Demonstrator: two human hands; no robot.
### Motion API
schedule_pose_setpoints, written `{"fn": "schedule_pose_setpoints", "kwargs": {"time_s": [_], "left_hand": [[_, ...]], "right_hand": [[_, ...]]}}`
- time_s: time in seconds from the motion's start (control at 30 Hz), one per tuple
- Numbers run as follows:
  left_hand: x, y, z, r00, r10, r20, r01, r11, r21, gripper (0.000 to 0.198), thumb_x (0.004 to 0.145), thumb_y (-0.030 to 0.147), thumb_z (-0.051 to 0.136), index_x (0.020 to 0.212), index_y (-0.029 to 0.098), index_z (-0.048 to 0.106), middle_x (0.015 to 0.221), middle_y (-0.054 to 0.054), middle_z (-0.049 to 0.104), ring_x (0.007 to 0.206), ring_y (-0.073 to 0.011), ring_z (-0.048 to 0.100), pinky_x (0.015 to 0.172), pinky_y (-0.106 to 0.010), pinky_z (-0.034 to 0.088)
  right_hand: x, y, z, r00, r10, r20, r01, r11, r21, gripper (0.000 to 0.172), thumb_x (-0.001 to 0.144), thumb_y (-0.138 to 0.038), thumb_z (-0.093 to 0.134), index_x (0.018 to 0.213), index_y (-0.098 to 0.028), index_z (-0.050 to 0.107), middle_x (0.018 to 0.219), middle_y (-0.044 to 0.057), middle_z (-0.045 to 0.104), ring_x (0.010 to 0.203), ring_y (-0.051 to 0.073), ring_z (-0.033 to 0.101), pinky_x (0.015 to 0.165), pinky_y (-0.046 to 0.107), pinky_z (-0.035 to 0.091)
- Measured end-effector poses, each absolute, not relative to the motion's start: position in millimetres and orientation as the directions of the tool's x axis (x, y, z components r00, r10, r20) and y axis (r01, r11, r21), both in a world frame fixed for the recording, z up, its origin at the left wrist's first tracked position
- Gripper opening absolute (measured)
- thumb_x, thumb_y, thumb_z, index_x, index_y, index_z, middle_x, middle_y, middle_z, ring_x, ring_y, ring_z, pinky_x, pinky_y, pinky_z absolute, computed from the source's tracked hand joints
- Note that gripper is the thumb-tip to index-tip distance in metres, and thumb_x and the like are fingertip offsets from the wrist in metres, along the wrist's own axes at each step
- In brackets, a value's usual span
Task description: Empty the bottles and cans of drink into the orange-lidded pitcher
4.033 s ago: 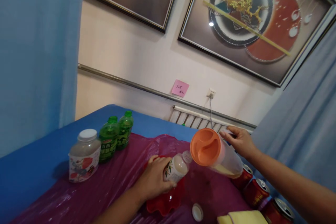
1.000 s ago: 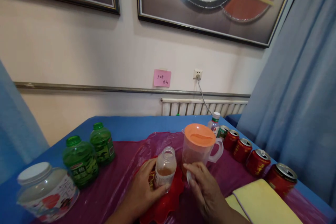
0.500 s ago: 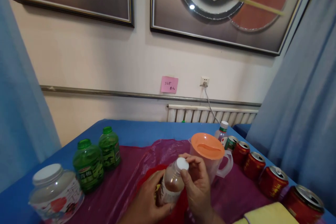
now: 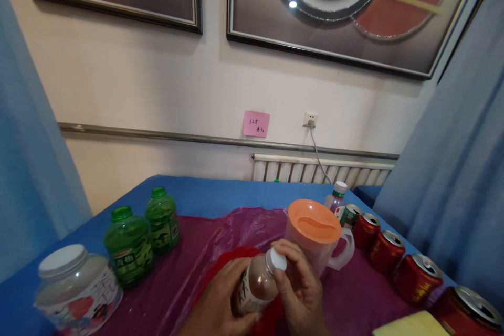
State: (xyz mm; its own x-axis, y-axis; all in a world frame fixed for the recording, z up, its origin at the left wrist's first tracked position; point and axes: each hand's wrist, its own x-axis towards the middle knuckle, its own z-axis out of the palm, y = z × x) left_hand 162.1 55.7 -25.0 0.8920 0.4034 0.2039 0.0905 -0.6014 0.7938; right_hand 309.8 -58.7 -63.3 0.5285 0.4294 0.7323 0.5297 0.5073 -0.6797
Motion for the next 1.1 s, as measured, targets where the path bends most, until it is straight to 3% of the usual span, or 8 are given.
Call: {"fn": "schedule_pose_setpoints", "kwargs": {"time_s": [0.33,0.57,0.7,0.8,0.93,1.03,1.1], "left_hand": [[160,58,-26,0.894,0.369,0.253,0.046,-0.637,0.769,0.069,0.063,0.011,0.071,0.129,0.03,0.058,0.13,-0.005,0.065,0.118,-0.0275,0.062,0.104,-0.038,0.049],[162,51,-22,0.9,0.364,0.239,0.061,-0.648,0.759,0.06,0.062,0.011,0.067,0.12,0.027,0.062,0.12,-0.005,0.068,0.11,-0.026,0.064,0.099,-0.036,0.052],[161,53,-21,0.902,0.361,0.236,0.05,-0.63,0.775,0.063,0.063,0.016,0.071,0.124,0.027,0.061,0.126,-0.007,0.067,0.115,-0.0297,0.062,0.102,-0.041,0.05],[160,55,-23,0.899,0.374,0.228,0.067,-0.632,0.772,0.066,0.064,0.016,0.073,0.127,0.028,0.061,0.129,-0.007,0.066,0.118,-0.0303,0.062,0.104,-0.043,0.05],[162,56,-25,0.894,0.369,0.255,0.05,-0.646,0.762,0.065,0.066,0.016,0.071,0.129,0.029,0.062,0.13,-0.008,0.067,0.116,-0.0299,0.064,0.101,-0.041,0.053],[165,56,-27,0.892,0.362,0.272,0.026,-0.64,0.768,0.063,0.069,0.018,0.073,0.13,0.032,0.062,0.129,-0.006,0.069,0.114,-0.0302,0.066,0.097,-0.04,0.057],[166,58,-30,0.887,0.361,0.288,0.013,-0.644,0.765,0.067,0.068,0.018,0.076,0.131,0.032,0.061,0.132,-0.006,0.068,0.116,-0.0316,0.066,0.098,-0.04,0.057]], "right_hand": [[306,-64,-59,0.507,0.418,0.754,0.609,0.445,-0.656,0.031,0.097,-0.033,0.059,0.126,-0.029,0.068,0.122,0.011,0.065,0.114,0.028,0.063,0.09,0.041,0.056],[308,-58,-68,0.547,0.37,0.751,0.577,0.483,-0.659,0.038,0.085,-0.047,0.073,0.116,-0.026,0.063,0.108,0.007,0.062,0.102,0.026,0.063,0.085,0.037,0.054],[293,-61,-63,0.61,0.442,0.658,0.413,0.531,-0.74,0.058,0.091,-0.061,0.057,0.137,-0.026,0.053,0.129,0.013,0.061,0.115,0.032,0.062,0.095,0.047,0.052],[284,-64,-60,0.657,0.475,0.586,0.371,0.473,-0.799,0.051,0.102,-0.054,0.039,0.144,-0.029,0.05,0.141,0.012,0.058,0.127,0.032,0.057,0.104,0.051,0.047],[287,-56,-66,0.648,0.401,0.648,0.482,0.443,-0.756,0.036,0.1,-0.048,0.048,0.128,-0.03,0.061,0.122,0.008,0.067,0.12,0.029,0.06,0.102,0.046,0.048],[290,-50,-67,0.624,0.289,0.726,0.537,0.516,-0.668,0.046,0.09,-0.061,0.06,0.123,-0.029,0.059,0.109,0.007,0.064,0.106,0.028,0.063,0.094,0.043,0.051],[287,-51,-65,0.626,0.309,0.716,0.512,0.53,-0.676,0.056,0.09,-0.067,0.053,0.13,-0.028,0.055,0.116,0.009,0.063,0.109,0.03,0.062,0.096,0.047,0.051]]}}
